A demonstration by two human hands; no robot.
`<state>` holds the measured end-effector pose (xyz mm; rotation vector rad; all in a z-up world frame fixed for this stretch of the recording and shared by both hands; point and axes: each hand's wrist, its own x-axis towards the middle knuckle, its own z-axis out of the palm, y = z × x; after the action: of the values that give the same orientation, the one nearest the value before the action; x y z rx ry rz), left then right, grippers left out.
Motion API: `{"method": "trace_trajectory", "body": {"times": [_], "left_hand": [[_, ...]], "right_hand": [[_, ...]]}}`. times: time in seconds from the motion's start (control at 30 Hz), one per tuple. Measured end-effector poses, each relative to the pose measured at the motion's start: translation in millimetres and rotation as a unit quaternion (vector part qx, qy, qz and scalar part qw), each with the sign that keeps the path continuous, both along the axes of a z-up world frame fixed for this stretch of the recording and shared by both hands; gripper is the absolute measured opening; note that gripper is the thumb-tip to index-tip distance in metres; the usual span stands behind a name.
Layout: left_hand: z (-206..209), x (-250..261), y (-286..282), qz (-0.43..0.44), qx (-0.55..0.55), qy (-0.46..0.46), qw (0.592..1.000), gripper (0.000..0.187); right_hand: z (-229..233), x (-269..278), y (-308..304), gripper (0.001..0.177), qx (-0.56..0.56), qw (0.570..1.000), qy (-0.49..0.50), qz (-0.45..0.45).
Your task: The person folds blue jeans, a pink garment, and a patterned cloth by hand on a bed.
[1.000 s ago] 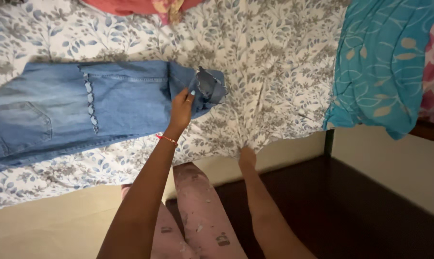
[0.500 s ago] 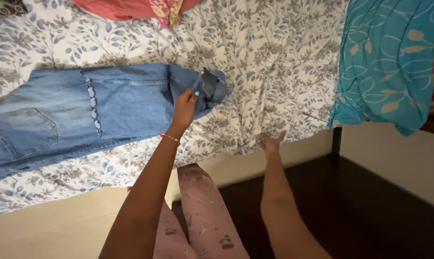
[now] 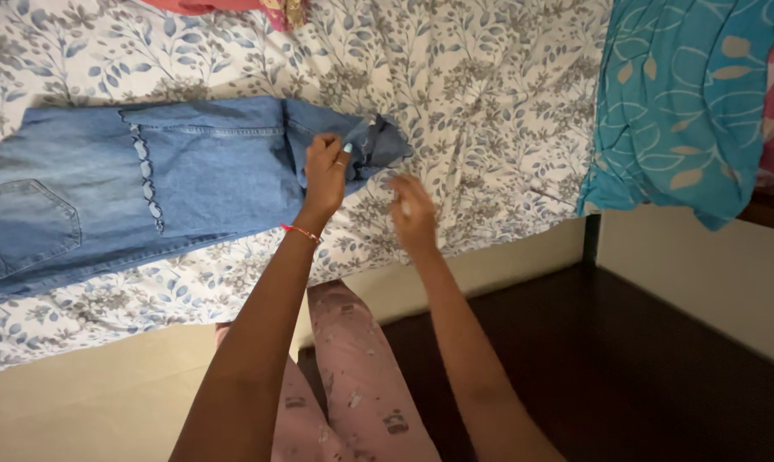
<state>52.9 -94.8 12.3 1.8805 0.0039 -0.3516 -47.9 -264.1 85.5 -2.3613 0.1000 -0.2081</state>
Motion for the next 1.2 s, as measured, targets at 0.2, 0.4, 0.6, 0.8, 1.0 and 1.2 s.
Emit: {"method": "trace_trajectory", "body": {"times": [0.2,0.4,0.6,0.8,1.0,1.2], "left_hand": [[18,16,6,-0.005,-0.029,-0.039,0.999,0.026],[14,28,14,-0.01,-0.056,-0.083,0.995,0.025],[23,37,15,-0.023,-0.069,-0.091,0.993,0.023],[9,34,5,-0.025,-0.081,-0.024,0.996,0.019],[16,35,4,-0.043,-0.106,0.023,0.993,0.018],[25,36,8,-0.071,-0.171,0.052,0.981,0.018]], "right_hand": [[6,81,32,0.028,-0.081,0.956,0.282,0.015],[-14,67,11,0.015,-0.109,0.976,0.149,0.12],[10,26,-11,0.006,-0.145,0.986,0.039,0.071],[-13,33,10,0.007,-0.292,0.946,0.005,0.139],[-98,46,8,0.021,-0.08,0.971,0.221,0.043],[-151,46,-11,0.044,0.127,0.899,0.35,0.23]]}}
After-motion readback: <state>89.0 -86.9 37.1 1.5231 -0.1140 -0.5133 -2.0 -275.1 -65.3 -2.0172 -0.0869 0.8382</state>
